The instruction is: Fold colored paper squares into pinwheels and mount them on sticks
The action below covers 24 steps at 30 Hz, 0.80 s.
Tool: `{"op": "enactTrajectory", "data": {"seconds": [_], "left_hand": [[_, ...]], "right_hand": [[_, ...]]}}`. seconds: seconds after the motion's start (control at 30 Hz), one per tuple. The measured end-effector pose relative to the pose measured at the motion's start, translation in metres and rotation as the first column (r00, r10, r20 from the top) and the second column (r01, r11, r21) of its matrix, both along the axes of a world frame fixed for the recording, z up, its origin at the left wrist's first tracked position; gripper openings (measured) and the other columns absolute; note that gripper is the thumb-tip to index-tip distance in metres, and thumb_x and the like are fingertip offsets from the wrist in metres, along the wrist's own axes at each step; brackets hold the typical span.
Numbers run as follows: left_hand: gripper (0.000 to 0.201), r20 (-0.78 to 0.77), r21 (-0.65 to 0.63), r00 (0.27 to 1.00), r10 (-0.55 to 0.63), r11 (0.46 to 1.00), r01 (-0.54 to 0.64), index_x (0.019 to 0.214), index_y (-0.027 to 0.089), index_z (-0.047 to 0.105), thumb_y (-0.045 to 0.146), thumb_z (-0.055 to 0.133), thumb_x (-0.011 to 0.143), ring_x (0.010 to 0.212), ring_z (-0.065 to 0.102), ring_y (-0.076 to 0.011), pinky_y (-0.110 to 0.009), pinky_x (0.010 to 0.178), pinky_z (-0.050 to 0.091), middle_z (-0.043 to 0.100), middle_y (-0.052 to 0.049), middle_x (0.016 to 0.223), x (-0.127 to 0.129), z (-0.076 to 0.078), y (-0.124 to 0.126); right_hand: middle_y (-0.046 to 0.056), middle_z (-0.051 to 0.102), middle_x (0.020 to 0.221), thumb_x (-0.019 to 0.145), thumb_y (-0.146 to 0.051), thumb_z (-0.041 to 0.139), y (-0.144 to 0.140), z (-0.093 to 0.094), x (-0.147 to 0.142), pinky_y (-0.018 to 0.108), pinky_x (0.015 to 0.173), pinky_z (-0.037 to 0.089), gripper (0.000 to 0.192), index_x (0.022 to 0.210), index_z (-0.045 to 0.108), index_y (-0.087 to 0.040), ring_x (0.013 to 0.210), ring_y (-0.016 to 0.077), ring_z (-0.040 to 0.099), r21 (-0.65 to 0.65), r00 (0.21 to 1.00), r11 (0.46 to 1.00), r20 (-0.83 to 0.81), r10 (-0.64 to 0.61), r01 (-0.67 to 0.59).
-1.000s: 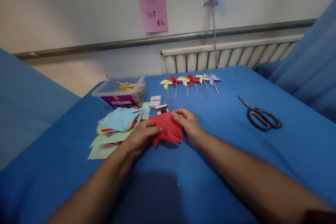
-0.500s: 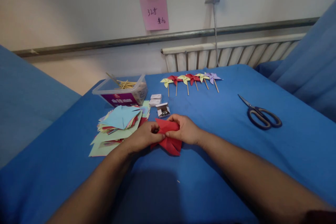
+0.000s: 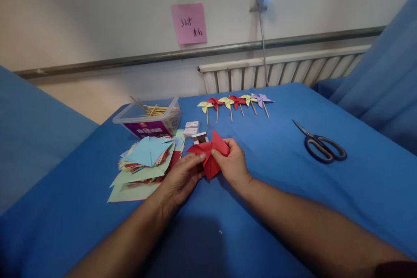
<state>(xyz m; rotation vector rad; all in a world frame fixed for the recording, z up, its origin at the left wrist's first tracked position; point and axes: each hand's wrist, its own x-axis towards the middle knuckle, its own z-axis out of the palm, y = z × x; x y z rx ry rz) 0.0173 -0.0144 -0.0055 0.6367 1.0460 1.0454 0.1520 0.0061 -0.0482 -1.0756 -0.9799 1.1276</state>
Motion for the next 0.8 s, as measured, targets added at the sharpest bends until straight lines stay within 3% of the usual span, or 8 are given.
{"op": "enactTrajectory", "data": {"seconds": [0.27,0.57,0.67,0.8], "left_hand": [[0.02,-0.027,0.032,1.0,-0.008,0.999,0.009,0.075,0.013,0.073,0.023,0.081,0.06,0.066,0.062,-0.0135,-0.024,0.068,0.047,0.071,-0.005,0.071,0.002,-0.003,0.001],[0.014,-0.014,0.036,0.998,0.068,0.997,-0.067,0.066,0.011,0.07,0.018,0.079,0.059,0.06,0.061,-0.0126,-0.024,0.064,0.048,0.069,-0.004,0.063,0.001,-0.004,0.003],[0.014,0.036,0.016,0.99,0.138,0.99,-0.139,0.069,0.011,0.071,0.014,0.078,0.059,0.064,0.063,-0.0146,-0.026,0.068,0.052,0.072,-0.005,0.069,-0.004,0.002,0.006],[0.019,0.113,-0.027,0.966,0.232,0.973,-0.23,0.078,0.012,0.071,0.008,0.076,0.06,0.07,0.067,-0.016,-0.026,0.07,0.055,0.074,-0.005,0.078,-0.011,0.011,0.009]], "right_hand": [[-0.001,0.065,0.08,0.066,-0.033,0.076,-0.009,0.012,-0.002,0.03,0.069,0.05,0.031,0.089,0.058,-0.02,0.068,0.0143,0.059,-0.068,0.98,0.988,-0.149,0.13,-0.141],[0.002,0.068,0.09,0.073,-0.034,0.071,-0.007,0.007,0.0,0.036,0.08,0.052,0.032,0.099,0.056,-0.021,0.08,0.018,0.064,0.005,0.981,0.984,-0.079,0.177,-0.178],[0.007,0.064,0.11,0.077,-0.025,0.064,-0.009,0.008,0.005,0.041,0.093,0.049,0.042,0.117,0.051,-0.025,0.102,0.0214,0.062,0.178,0.986,0.97,0.072,0.153,-0.164],[0.008,0.044,0.138,0.074,-0.007,0.056,-0.016,0.014,0.01,0.048,0.11,0.036,0.058,0.127,0.048,-0.029,0.132,0.0244,0.042,0.438,0.892,0.87,0.453,0.002,-0.224]]}}
